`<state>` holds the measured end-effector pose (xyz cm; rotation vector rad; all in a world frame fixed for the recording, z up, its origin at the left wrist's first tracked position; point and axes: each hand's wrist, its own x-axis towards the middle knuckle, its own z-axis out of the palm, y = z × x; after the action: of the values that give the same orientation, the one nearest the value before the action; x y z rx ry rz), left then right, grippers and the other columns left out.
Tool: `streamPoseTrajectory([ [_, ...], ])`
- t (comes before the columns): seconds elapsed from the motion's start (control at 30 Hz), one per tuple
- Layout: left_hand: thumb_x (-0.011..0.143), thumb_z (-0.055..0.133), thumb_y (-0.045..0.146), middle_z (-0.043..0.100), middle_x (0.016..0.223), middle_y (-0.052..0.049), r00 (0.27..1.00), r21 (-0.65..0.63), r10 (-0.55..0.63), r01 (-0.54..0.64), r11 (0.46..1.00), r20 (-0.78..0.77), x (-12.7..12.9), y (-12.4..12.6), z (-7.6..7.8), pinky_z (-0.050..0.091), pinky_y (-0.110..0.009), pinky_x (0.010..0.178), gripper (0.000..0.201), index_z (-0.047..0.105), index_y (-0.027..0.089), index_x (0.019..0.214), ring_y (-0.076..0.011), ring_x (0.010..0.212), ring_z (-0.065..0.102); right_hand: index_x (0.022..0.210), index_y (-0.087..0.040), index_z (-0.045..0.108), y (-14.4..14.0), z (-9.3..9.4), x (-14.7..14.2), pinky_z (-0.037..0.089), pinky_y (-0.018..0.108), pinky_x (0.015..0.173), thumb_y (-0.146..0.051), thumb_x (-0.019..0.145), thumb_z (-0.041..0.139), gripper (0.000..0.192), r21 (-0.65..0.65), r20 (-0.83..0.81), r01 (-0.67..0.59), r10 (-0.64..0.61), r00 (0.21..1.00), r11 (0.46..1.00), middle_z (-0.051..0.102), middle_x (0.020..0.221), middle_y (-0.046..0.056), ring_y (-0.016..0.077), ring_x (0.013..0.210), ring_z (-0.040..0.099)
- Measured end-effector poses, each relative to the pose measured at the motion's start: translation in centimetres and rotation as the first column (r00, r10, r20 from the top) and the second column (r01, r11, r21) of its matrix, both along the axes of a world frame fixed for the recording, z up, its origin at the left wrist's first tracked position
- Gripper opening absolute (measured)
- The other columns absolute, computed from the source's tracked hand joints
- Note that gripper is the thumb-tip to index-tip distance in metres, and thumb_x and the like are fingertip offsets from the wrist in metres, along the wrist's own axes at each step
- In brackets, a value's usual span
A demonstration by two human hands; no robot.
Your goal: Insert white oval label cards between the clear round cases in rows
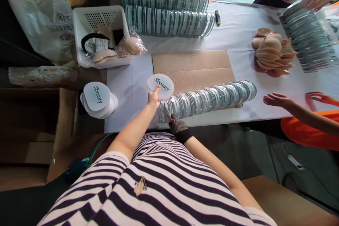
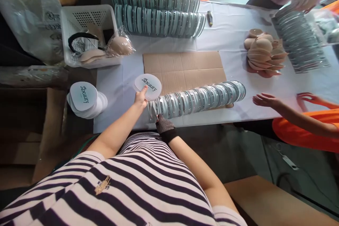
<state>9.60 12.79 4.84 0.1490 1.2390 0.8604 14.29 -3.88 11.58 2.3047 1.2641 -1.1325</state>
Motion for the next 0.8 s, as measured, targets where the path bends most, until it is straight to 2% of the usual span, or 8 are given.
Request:
streamPoseTrajectory([
  [0.1, 0.08, 0.075, 0.012, 0.076, 0.086, -0.007, 1.0, 0.002, 0.013, -0.013, 1.0, -0.002, 0.1, 0.3, -0.2, 0.058, -0.039, 0.09, 0.012, 0.072, 0.012, 0.092, -0.0186, 0.085, 0.073, 0.126, -0.019, 0.051, 1.3, -0.8, -0.2, 0.047, 0.031, 0.074, -0.047, 0.099, 0.038, 0.041, 0.09, 0.017, 0.04, -0.042, 0.999, 0.995, 0.072, 0.099, 0.012, 0.0252, 0.092, 0.07],
  [0.2, 0.079, 0.076, 0.013, 0.075, 0.085, -0.007, 1.0, -0.023, 0.031, -0.031, 0.999, 0.006, 0.1, 0.7, -0.4, 0.058, -0.04, 0.089, 0.017, 0.072, 0.013, 0.096, -0.0193, 0.086, 0.073, 0.12, -0.019, 0.052, 0.3, -0.8, 0.1, 0.045, 0.03, 0.073, -0.043, 0.101, 0.033, 0.036, 0.145, 0.032, 0.056, -0.062, 0.998, 0.988, 0.071, 0.101, 0.01, 0.0228, 0.088, 0.069],
  [0.3, 0.08, 0.075, 0.013, 0.075, 0.086, -0.007, 0.998, -0.055, 0.058, -0.056, 0.997, 0.021, 0.1, 0.9, -0.4, 0.058, -0.041, 0.09, 0.018, 0.071, 0.013, 0.098, -0.019, 0.087, 0.073, 0.12, -0.018, 0.053, -0.2, -1.3, 0.4, 0.044, 0.029, 0.073, -0.034, 0.101, 0.031, 0.033, 0.125, 0.053, 0.059, -0.066, 0.996, 0.99, 0.071, 0.107, 0.011, 0.0217, 0.09, 0.068],
  [0.4, 0.081, 0.074, 0.014, 0.075, 0.093, -0.008, 0.996, -0.082, 0.08, -0.077, 0.994, 0.038, 0.0, 1.0, -0.3, 0.058, -0.042, 0.091, 0.019, 0.07, 0.012, 0.1, -0.0185, 0.087, 0.072, 0.118, -0.018, 0.057, 0.5, -2.5, 0.2, 0.046, 0.03, 0.076, -0.03, 0.1, 0.033, 0.032, 0.098, 0.024, 0.041, -0.044, 0.999, 0.994, 0.071, 0.106, 0.012, 0.0221, 0.092, 0.067],
  [0.6, 0.082, 0.073, 0.015, 0.075, 0.095, -0.007, 0.995, -0.107, 0.074, -0.067, 0.992, 0.065, -0.3, 1.3, -0.2, 0.058, -0.043, 0.093, 0.024, 0.069, 0.015, 0.106, -0.0199, 0.092, 0.072, 0.103, -0.016, 0.069, 2.0, -3.9, -0.4, 0.047, 0.044, 0.087, -0.016, 0.09, 0.049, 0.023, 0.089, -0.062, 0.012, -0.006, 0.998, 0.996, 0.072, 0.101, 0.017, 0.0296, 0.099, 0.066],
  [0.7, 0.083, 0.072, 0.015, 0.075, 0.099, -0.008, 0.991, -0.107, 0.099, -0.09, 0.99, 0.086, -0.4, 1.3, -0.5, 0.057, -0.045, 0.093, 0.027, 0.067, 0.015, 0.11, -0.0202, 0.092, 0.072, 0.104, -0.019, 0.071, 2.2, -3.9, 0.0, 0.049, 0.04, 0.086, -0.02, 0.091, 0.051, 0.024, 0.102, -0.116, 0.095, -0.083, 0.99, 0.99, 0.073, 0.1, 0.014, 0.0255, 0.094, 0.068],
  [0.8, 0.087, 0.068, 0.018, 0.074, 0.106, -0.009, 0.978, -0.157, 0.12, -0.094, 0.983, 0.171, 0.5, 0.5, -0.9, 0.058, -0.04, 0.092, 0.031, 0.065, 0.017, 0.119, -0.0187, 0.095, 0.072, 0.121, -0.025, 0.066, 1.8, -3.9, 1.6, 0.052, 0.029, 0.074, -0.024, 0.095, 0.044, 0.035, 0.109, -0.169, 0.253, -0.233, 0.958, 0.961, 0.074, 0.09, 0.006, 0.016, 0.071, 0.067],
])
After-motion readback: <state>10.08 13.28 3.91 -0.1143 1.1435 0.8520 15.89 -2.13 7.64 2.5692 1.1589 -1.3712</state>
